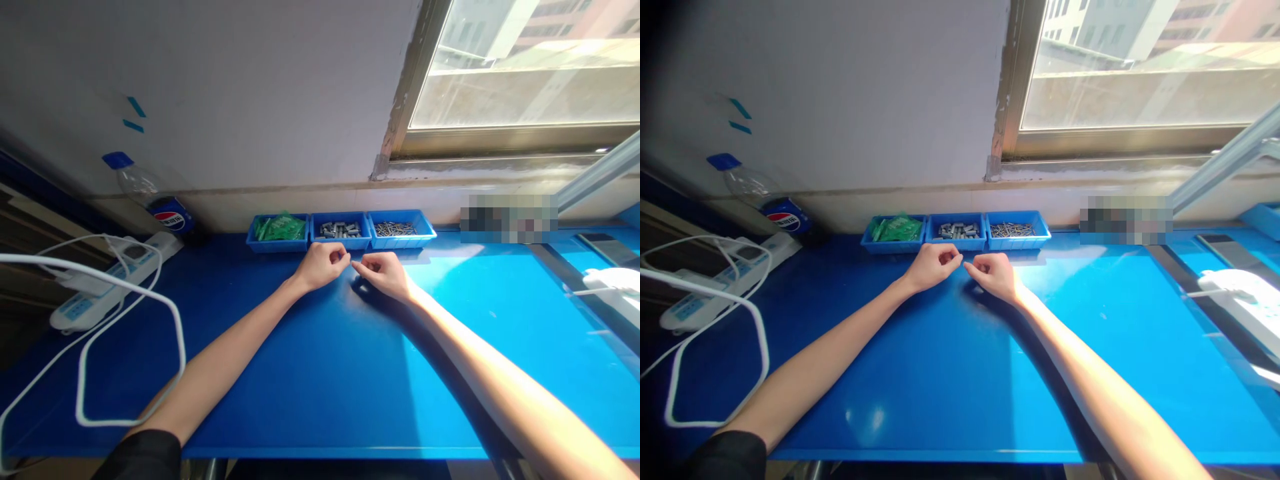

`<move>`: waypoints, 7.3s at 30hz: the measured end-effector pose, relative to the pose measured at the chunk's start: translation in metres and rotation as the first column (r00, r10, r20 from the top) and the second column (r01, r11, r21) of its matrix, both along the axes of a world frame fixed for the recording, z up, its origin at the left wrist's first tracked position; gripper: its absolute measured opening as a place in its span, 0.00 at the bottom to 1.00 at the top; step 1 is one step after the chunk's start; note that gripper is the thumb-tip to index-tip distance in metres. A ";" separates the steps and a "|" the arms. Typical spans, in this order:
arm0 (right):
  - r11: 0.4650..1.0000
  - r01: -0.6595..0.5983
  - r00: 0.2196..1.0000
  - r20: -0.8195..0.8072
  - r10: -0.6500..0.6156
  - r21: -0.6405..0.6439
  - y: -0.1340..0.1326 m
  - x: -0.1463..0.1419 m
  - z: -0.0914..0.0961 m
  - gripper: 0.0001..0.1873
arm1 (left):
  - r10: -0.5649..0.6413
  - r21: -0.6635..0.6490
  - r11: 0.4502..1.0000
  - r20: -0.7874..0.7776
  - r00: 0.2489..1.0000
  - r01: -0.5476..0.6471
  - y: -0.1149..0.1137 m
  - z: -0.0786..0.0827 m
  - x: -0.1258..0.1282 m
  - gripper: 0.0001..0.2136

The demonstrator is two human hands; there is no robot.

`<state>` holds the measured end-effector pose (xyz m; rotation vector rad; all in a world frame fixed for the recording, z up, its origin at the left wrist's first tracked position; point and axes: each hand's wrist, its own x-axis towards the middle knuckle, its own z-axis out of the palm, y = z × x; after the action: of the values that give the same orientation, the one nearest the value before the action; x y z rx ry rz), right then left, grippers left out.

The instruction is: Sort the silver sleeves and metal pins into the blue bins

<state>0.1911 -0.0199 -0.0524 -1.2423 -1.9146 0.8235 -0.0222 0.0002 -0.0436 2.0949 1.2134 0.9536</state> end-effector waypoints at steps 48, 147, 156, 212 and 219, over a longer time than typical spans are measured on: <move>0.977 0.045 0.995 0.074 -0.062 0.210 0.007 0.005 -0.009 0.27 | 0.268 0.602 0.799 -0.344 0.900 -0.009 -0.004 -0.028 -0.023 0.22; 0.966 0.251 0.966 -0.079 -0.247 0.052 0.048 0.007 0.062 0.16 | 0.086 0.353 0.933 -0.409 0.909 0.070 -0.034 -0.008 -0.009 0.15; 0.940 0.323 0.946 0.013 -0.324 -0.111 0.078 0.004 0.074 0.04 | -0.020 0.316 0.940 -0.313 0.949 0.125 -0.041 -0.016 -0.006 0.15; 0.907 0.353 0.931 0.008 -0.365 0.230 -0.024 -0.021 -0.040 0.28 | -0.104 -0.143 0.982 0.144 0.984 0.125 -0.006 0.100 -0.070 0.47; 0.929 0.355 0.930 -0.140 -0.340 0.102 -0.023 -0.021 -0.032 0.28 | 0.012 -0.067 0.998 -0.074 0.997 -0.017 -0.016 0.106 -0.051 0.50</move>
<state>0.1705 -0.0432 -0.0842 -1.3700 -1.5620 0.5675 -0.0735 -0.0159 0.0625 2.0872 1.2812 0.8369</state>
